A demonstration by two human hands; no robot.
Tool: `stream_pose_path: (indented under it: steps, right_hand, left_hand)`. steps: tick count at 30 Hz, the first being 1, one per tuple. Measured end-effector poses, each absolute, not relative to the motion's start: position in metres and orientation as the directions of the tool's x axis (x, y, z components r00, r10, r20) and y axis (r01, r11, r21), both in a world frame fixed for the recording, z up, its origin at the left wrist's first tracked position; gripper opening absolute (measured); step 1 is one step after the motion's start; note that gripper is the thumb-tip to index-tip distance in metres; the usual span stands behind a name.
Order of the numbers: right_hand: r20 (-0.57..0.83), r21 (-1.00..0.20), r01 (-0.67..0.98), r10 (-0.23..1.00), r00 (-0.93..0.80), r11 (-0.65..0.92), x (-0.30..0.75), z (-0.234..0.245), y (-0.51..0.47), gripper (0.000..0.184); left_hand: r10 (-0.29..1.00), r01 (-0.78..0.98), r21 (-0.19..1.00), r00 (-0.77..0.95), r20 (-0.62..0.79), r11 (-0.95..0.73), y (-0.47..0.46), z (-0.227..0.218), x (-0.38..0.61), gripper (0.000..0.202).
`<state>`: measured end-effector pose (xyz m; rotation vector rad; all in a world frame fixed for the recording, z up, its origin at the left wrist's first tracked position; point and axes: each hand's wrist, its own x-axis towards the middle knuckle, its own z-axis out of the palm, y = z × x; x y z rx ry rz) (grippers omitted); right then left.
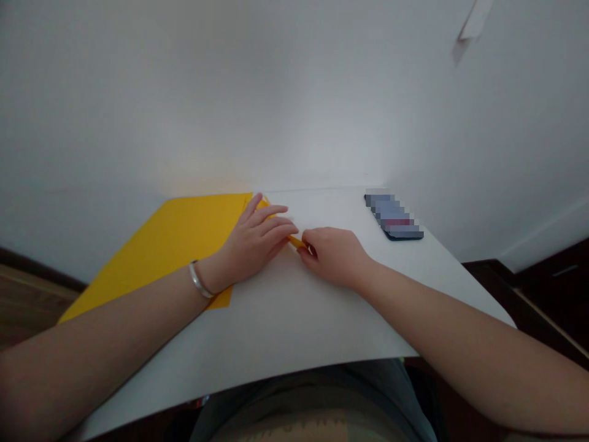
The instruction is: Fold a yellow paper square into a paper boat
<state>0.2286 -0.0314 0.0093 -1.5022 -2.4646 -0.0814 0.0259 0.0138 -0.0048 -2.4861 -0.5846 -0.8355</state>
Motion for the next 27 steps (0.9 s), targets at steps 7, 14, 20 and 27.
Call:
stream_pose_path:
  steps: [7,14,20,27]
  right_hand:
    - [0.081,-0.372,0.897,0.971,-0.224,0.237,0.234,0.005,-0.024,0.026]
    - [0.017,-0.431,0.851,0.946,-0.324,0.299,0.232,0.007,-0.027,0.029]
    - [0.1,-0.426,0.791,0.892,-0.44,0.438,0.238,0.002,-0.023,0.018]
    - [0.279,-0.321,0.78,0.841,-0.464,0.537,0.246,-0.006,-0.015,0.015]
  left_hand:
    - [0.393,0.571,-0.231,0.755,0.525,-0.788,0.009,-0.001,0.025,0.02]
    - [0.495,0.53,-0.013,0.8,0.339,-0.848,0.01,-0.003,0.027,0.031]
    - [0.481,0.47,0.115,0.824,0.3,-0.875,0.016,-0.01,0.026,0.028]
    - [0.485,0.445,0.197,0.832,0.269,-0.874,0.015,-0.008,0.026,0.029]
